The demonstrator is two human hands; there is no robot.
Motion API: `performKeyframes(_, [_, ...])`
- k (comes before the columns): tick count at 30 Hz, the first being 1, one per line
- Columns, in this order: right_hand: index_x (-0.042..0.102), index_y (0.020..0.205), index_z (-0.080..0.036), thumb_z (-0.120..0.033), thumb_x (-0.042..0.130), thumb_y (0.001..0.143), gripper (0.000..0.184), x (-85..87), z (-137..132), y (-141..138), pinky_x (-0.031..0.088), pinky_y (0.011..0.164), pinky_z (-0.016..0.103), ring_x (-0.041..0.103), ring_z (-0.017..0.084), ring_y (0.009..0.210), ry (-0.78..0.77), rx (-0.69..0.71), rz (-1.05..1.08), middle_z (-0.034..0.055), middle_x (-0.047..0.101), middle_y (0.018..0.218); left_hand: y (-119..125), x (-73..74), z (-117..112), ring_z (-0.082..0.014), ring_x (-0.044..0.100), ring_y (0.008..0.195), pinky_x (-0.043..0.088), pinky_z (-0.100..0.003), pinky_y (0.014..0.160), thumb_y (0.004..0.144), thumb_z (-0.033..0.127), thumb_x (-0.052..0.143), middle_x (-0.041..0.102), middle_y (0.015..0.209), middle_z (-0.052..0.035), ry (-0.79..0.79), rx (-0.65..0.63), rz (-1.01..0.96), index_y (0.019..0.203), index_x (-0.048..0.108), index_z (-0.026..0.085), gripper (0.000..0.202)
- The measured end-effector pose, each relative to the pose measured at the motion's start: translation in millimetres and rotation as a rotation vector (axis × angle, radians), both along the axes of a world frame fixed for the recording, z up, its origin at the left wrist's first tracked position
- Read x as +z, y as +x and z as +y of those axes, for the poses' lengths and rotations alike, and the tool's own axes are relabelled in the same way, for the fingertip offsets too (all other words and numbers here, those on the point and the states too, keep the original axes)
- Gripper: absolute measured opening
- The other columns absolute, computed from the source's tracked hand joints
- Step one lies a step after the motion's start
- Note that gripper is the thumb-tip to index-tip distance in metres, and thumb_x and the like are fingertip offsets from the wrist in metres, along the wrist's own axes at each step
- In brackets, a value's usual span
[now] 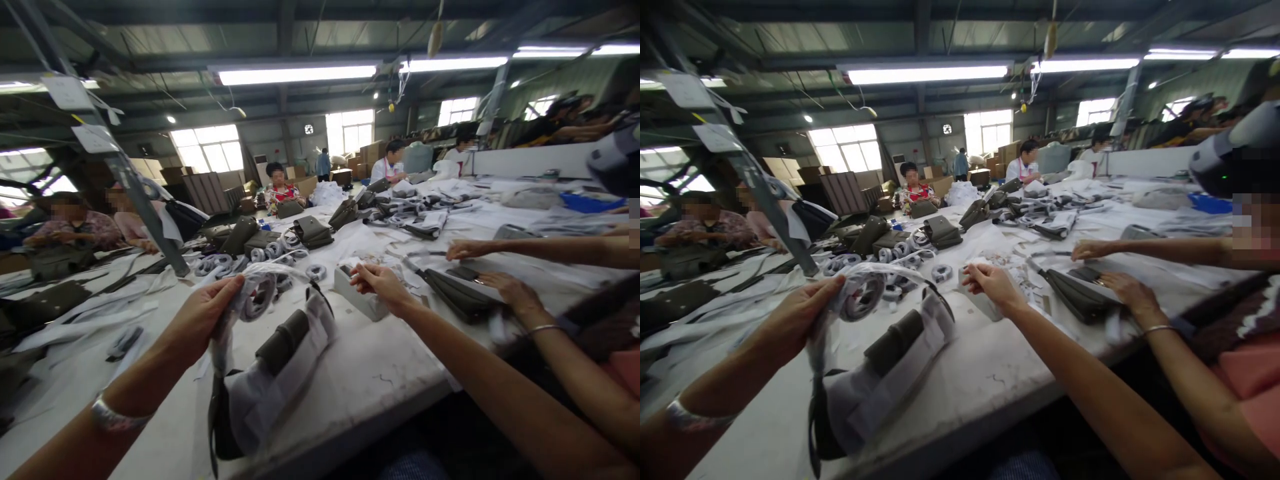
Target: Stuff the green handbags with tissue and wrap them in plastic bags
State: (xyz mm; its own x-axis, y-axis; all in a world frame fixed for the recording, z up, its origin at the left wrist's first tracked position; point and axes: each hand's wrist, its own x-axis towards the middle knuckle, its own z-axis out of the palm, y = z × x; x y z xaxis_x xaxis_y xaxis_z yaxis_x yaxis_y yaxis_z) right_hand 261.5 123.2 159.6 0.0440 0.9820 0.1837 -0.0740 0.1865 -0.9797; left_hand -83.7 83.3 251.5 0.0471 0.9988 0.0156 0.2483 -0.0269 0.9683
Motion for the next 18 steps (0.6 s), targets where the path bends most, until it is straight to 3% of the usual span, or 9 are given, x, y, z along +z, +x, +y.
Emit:
performKeyframes(5, [0.071,0.099,-0.017,-0.041,0.057,0.088,0.030,-58.3,5.6,79.3,0.053,0.067,0.027,0.069,0.017,0.071,-0.008,-0.362,-0.610,0.0078,0.076,0.090,-8.1,0.8,1.1,-0.0140,0.058,0.054,0.045,-0.022,0.047,0.063,0.068,0.075,0.071,0.066,-0.0011,-0.015,0.163,-0.050,0.095,0.071,0.015,0.062])
performKeyframes(9, [0.072,0.100,-0.015,-0.025,0.057,0.086,0.023,-88.2,4.3,123.7,0.051,0.078,0.030,0.070,0.021,0.084,-0.111,-0.498,-0.816,0.0110,0.076,0.095,-6.5,1.3,-2.3,-0.0169,0.062,0.056,0.053,-0.025,0.051,0.043,0.069,0.084,0.073,0.069,-0.0018,-0.074,0.251,-0.140,0.092,0.072,0.017,0.072])
performKeyframes(12, [0.074,0.096,-0.017,-0.020,0.057,0.085,0.020,-102.2,13.7,133.0,0.047,0.084,0.029,0.068,0.022,0.094,-0.159,-0.498,-0.964,0.0100,0.075,0.101,-1.5,-8.0,-5.0,-0.0188,0.063,0.057,0.057,-0.028,0.053,0.038,0.068,0.085,0.074,0.071,-0.0019,-0.170,0.269,-0.181,0.091,0.074,0.020,0.072])
performKeyframes(18, [0.074,0.101,-0.019,-0.028,0.064,0.087,0.020,-118.1,51.5,121.6,0.042,0.084,0.026,0.064,0.022,0.104,-0.270,-0.438,-1.187,0.0115,0.071,0.114,-0.5,-38.7,-0.7,-0.0196,0.069,0.071,0.058,-0.023,0.061,0.052,0.068,0.081,0.077,0.083,-0.0003,-0.249,0.236,-0.196,0.093,0.075,0.026,0.059])
